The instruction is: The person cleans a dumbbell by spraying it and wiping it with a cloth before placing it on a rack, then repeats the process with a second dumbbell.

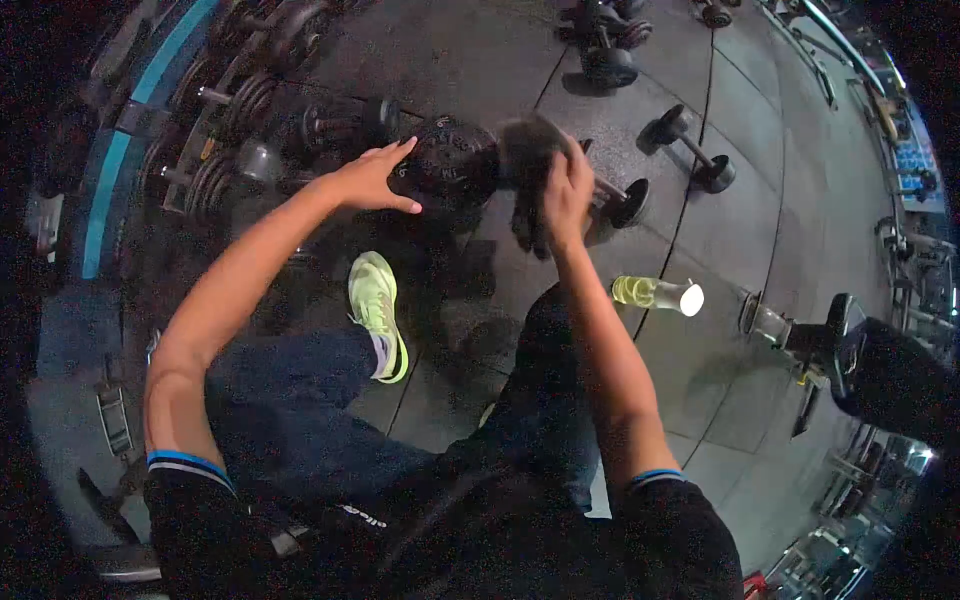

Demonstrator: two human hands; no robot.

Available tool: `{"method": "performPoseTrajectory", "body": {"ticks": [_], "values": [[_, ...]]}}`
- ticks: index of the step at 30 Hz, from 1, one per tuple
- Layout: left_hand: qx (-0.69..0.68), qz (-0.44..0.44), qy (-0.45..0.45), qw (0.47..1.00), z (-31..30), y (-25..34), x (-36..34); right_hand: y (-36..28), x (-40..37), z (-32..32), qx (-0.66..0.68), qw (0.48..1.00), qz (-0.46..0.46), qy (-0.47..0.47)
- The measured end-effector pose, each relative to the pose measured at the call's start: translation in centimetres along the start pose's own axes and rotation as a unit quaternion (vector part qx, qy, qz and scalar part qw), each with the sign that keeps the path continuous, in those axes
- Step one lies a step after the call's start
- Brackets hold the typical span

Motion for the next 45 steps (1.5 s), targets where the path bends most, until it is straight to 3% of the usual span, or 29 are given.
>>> {"method": "performPoseTrajectory", "body": {"ticks": [2, 4, 7, 10, 13, 16, 19, 22, 25, 31, 34, 37, 41, 44, 45], "values": [[-0.001, -0.007, 0.034, 0.999, 0.2, 0.3, -0.3, 0.5, 1.5, 7.5, -0.149, 0.976, -0.041, -0.152], [0.006, -0.021, 0.053, 0.998, -0.1, 0.4, -0.6, 5.1, 0.8, 10.8, -0.258, 0.929, 0.077, -0.254], [0.033, -0.044, 0.051, 0.997, -1.0, 0.9, -1.1, 5.1, -0.7, 10.8, -0.341, 0.911, -0.098, -0.211], [0.037, -0.056, 0.051, 0.996, -1.1, 1.6, -1.7, 5.1, -4.2, 7.4, -0.325, 0.928, -0.067, -0.166], [0.023, -0.041, 0.069, 0.997, -0.6, 0.7, -1.2, 5.3, -7.0, 5.3, -0.344, 0.916, -0.034, -0.202], [0.036, -0.028, 0.073, 0.996, -0.4, 0.7, -0.8, 6.5, -4.1, 6.3, -0.334, 0.918, -0.054, -0.205], [0.055, -0.026, 0.06, 0.996, -0.5, 0.7, -0.8, 8.8, 0.9, 9.4, -0.266, 0.925, 0.034, -0.267], [0.055, -0.018, 0.072, 0.996, 0.1, 0.2, -0.4, 11.0, 3.2, 15.3, -0.297, 0.821, -0.052, -0.485], [0.062, -0.026, 0.07, 0.995, 0.1, 0.3, -0.6, 13.6, 4.4, 17.4, -0.294, 0.791, -0.044, -0.534], [0.047, -0.034, 0.063, 0.996, -0.5, 1.5, -1.7, 8.4, 1.6, 9.8, -0.257, 0.874, -0.027, -0.411], [0.023, -0.025, 0.072, 0.997, 0.4, 0.9, -1.2, 7.8, -1.1, 6.0, -0.258, 0.89, 0.029, -0.375], [0.003, -0.009, 0.085, 0.996, 0.7, 0.5, -0.8, 8.3, -0.6, 6.3, -0.285, 0.886, -0.01, -0.365], [0.031, -0.01, 0.074, 0.997, 0.6, 0.3, -0.5, 10.8, 3.5, 11.4, -0.264, 0.862, -0.02, -0.432], [0.049, -0.025, 0.053, 0.997, 0.8, 0.1, -0.4, 12.6, 4.4, 16.5, -0.297, 0.797, -0.033, -0.525], [0.056, -0.035, 0.043, 0.997, 0.9, -0.1, -0.6, 12.9, 4.5, 16.6, -0.308, 0.797, -0.024, -0.518]]}}
Point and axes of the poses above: each hand's wrist, its own x-axis towards the middle knuckle, its own z-axis out of the palm, y = z × x, the point moved 10 cm from there along x, towards the middle knuckle, and after that the axes turned 11 degrees about x, right-handed, at the moved point
